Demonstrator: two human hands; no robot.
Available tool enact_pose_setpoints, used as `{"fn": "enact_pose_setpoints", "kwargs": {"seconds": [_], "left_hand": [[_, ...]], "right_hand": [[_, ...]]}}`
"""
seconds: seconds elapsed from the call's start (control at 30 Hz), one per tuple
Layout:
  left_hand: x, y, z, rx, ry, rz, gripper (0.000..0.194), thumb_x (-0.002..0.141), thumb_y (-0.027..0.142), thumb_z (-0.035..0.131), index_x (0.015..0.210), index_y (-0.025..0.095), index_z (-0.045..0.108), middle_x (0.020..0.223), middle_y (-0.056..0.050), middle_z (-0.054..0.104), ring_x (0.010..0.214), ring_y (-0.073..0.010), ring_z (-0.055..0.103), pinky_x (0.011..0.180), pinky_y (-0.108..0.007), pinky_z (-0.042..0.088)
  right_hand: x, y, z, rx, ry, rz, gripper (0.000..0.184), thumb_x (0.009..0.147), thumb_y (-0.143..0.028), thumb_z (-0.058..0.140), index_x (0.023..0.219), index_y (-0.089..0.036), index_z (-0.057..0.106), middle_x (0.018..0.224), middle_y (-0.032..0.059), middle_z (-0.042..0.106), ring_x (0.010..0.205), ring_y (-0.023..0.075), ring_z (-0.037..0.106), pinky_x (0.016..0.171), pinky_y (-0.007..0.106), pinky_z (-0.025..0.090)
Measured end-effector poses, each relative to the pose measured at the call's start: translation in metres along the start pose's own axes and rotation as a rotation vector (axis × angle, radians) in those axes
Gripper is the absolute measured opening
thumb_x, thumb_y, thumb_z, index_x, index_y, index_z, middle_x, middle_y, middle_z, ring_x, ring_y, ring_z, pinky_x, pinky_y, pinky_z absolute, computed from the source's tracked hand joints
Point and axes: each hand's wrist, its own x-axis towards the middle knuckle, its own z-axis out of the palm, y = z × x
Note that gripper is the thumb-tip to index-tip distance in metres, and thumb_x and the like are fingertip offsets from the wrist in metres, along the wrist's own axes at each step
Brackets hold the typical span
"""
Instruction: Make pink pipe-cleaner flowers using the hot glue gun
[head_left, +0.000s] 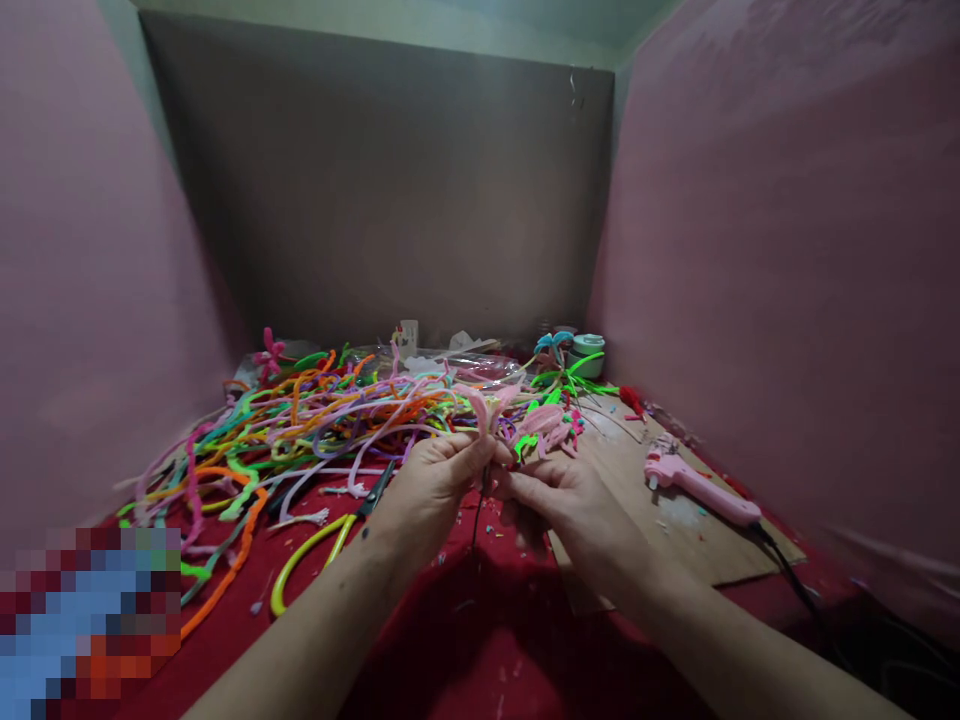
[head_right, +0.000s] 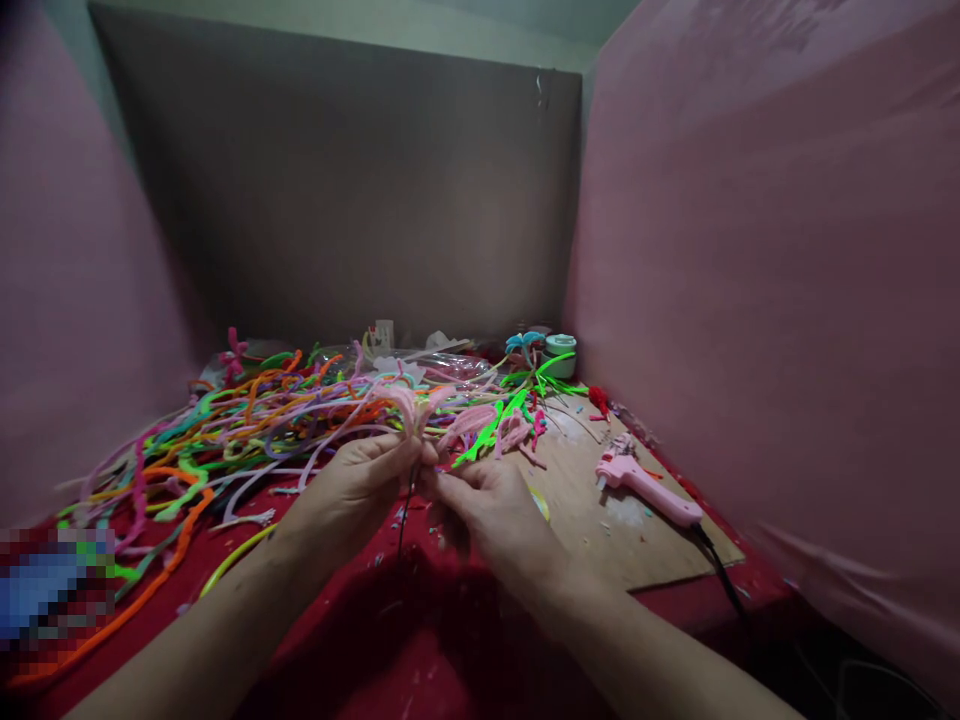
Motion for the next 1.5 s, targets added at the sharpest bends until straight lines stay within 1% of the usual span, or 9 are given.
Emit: {"fn": "enact_pose_setpoints", "kwargs": {"seconds": [0.2, 0.33, 0.57, 0.83, 0.9, 1.03, 1.17, 1.37, 1.5], "left_hand": [[0.0, 0.005, -0.003, 0.117, 0.143, 0.032, 0.024, 0.073, 0.037, 0.064, 0.068, 0.014, 0.068, 0.067, -0.002, 0.06, 0.056, -0.0082, 0.044, 0.055, -0.022, 0.033], [0.001, 0.002, -0.003, 0.133, 0.141, 0.038, 0.024, 0.074, 0.037, 0.063, 0.069, 0.014, 0.068, 0.069, -0.003, 0.061, 0.056, -0.0084, 0.045, 0.056, -0.023, 0.033], [0.004, -0.001, -0.006, 0.11, 0.144, 0.063, 0.024, 0.074, 0.036, 0.063, 0.068, 0.014, 0.068, 0.063, -0.002, 0.058, 0.057, -0.0093, 0.045, 0.059, -0.023, 0.034], [0.01, -0.004, -0.008, -0.031, 0.286, 0.112, 0.022, 0.071, 0.032, 0.066, 0.063, 0.011, 0.067, 0.064, -0.003, 0.06, 0.059, -0.0093, 0.047, 0.06, -0.023, 0.035], [0.011, -0.004, -0.007, -0.063, 0.326, 0.131, 0.022, 0.069, 0.032, 0.068, 0.063, 0.011, 0.067, 0.062, -0.003, 0.06, 0.057, -0.0087, 0.046, 0.059, -0.023, 0.035], [0.013, -0.002, -0.009, -0.143, 0.423, 0.182, 0.021, 0.06, 0.03, 0.075, 0.062, 0.01, 0.067, 0.061, -0.002, 0.061, 0.056, -0.0077, 0.046, 0.057, -0.021, 0.036], [0.016, 0.003, -0.016, -0.233, 0.544, 0.303, 0.02, 0.055, 0.028, 0.078, 0.059, 0.012, 0.067, 0.058, -0.001, 0.061, 0.056, -0.0079, 0.049, 0.055, -0.02, 0.036], [0.022, 0.008, -0.033, -0.266, 0.641, 0.39, 0.015, 0.056, 0.024, 0.076, 0.056, 0.013, 0.066, 0.056, 0.0, 0.062, 0.054, -0.0068, 0.048, 0.054, -0.019, 0.036], [0.023, 0.006, -0.037, -0.257, 0.677, 0.402, 0.012, 0.059, 0.022, 0.074, 0.056, 0.013, 0.066, 0.056, 0.001, 0.062, 0.052, -0.0052, 0.047, 0.056, -0.019, 0.037]], "right_hand": [[-0.027, 0.028, -0.095, -0.961, 0.431, -0.282, 0.038, 0.08, -0.023, 0.04, 0.113, -0.017, 0.058, 0.107, 0.0125, 0.063, 0.098, 0.0258, 0.057, 0.086, 0.04, 0.043], [-0.038, 0.056, -0.157, -1.574, 0.582, -0.113, 0.043, 0.076, -0.021, 0.041, 0.115, -0.01, 0.055, 0.1, 0.0197, 0.062, 0.088, 0.0349, 0.055, 0.074, 0.047, 0.042], [-0.03, 0.07, -0.182, -1.628, 0.499, 0.013, 0.029, 0.076, -0.019, 0.042, 0.098, -0.013, 0.06, 0.082, 0.0129, 0.06, 0.074, 0.0248, 0.056, 0.061, 0.033, 0.04], [-0.036, 0.044, -0.155, -1.212, 0.61, -0.243, 0.023, 0.074, -0.033, 0.048, 0.08, -0.018, 0.064, 0.069, 0.0069, 0.057, 0.06, 0.0198, 0.053, 0.057, 0.031, 0.04], [-0.036, 0.027, -0.136, -0.907, 0.553, -0.307, 0.024, 0.073, -0.037, 0.053, 0.084, -0.019, 0.065, 0.074, 0.0063, 0.06, 0.064, 0.0195, 0.055, 0.057, 0.029, 0.041], [-0.02, -0.008, -0.091, -0.192, 0.379, -0.129, 0.029, 0.065, -0.041, 0.066, 0.083, -0.018, 0.064, 0.061, 0.0026, 0.057, 0.049, 0.0144, 0.05, 0.04, 0.024, 0.034], [0.011, -0.037, -0.051, 0.314, 0.374, -0.235, 0.015, 0.068, -0.034, 0.063, 0.073, -0.02, 0.061, 0.068, 0.0039, 0.061, 0.056, 0.0144, 0.056, 0.051, 0.025, 0.047], [0.039, -0.033, -0.021, 0.463, 0.034, -0.104, 0.029, 0.08, -0.041, 0.044, 0.096, -0.02, 0.056, 0.078, 0.0061, 0.063, 0.051, 0.0115, 0.05, 0.035, 0.019, 0.036], [0.035, -0.013, -0.022, 0.384, 0.024, -0.113, 0.026, 0.074, -0.042, 0.058, 0.086, -0.019, 0.056, 0.068, 0.0028, 0.06, 0.045, 0.0083, 0.042, 0.037, 0.019, 0.031]]}}
